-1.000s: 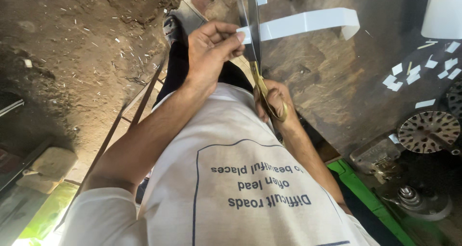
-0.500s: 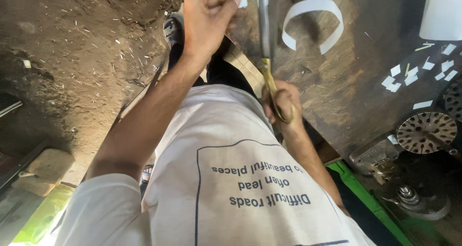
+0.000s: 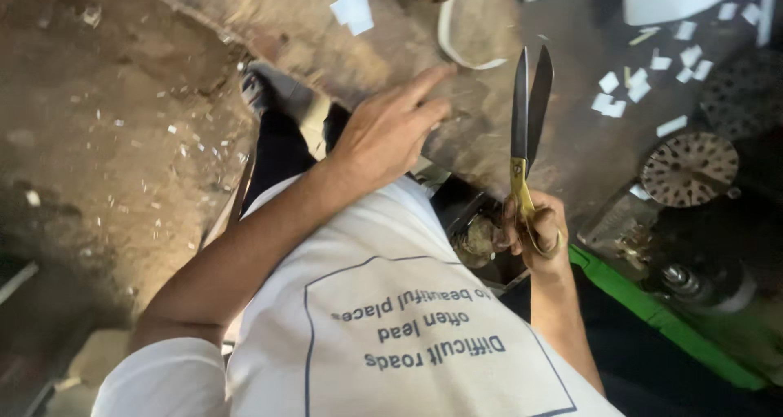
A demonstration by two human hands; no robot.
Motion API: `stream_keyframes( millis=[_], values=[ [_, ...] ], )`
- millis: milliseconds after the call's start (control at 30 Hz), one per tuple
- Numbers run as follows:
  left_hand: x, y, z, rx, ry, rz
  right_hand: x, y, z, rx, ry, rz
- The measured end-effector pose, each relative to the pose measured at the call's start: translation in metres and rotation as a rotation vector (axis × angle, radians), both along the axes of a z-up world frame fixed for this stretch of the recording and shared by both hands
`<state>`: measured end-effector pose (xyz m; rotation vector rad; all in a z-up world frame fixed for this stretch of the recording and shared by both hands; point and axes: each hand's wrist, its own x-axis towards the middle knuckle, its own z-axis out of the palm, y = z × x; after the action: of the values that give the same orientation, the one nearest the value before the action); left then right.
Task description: The person uses scissors to cut small rectangular pieces from a white plastic sheet. They also handle a metal gear-like object, placing small cut pieces into its slots. The person retrieves a roll of white plastic, cuts a strip from it, and continues cutting it into smaller pieces.
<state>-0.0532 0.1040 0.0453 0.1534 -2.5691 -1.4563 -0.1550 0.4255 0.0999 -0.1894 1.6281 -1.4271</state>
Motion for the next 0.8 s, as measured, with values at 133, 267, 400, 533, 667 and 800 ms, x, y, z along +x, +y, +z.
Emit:
stream_keyframes(
  millis=[133,267,400,533,667,800],
  values=[
    [-0.043,0.005,0.003,-0.138,-0.030,-0.138,-0.006,-0.003,-0.006,0.385,0.251,-0.090],
    [-0.056,0.001,0.014,-0.079,-0.057,-0.173,-0.010,-0.024,-0.002,0.966,0.797,0.234],
    [-0.043,-0.006,0.030,0.157,-0.066,-0.256,-0.016,-0.049,0.017,0.872,0.939,0.311],
    [-0.025,-0.014,0.047,0.460,-0.137,-0.453,-0.022,-0.091,0.002,0.077,0.054,-0.100],
    [-0.025,-0.016,0.050,0.493,-0.106,-0.516,-0.012,-0.122,-0.032,-0.159,-0.312,-0.364],
    [-0.016,-0.011,0.037,0.723,0.012,-0.001,-0.003,-0.136,-0.038,-0.258,-0.051,-0.636]
  ],
)
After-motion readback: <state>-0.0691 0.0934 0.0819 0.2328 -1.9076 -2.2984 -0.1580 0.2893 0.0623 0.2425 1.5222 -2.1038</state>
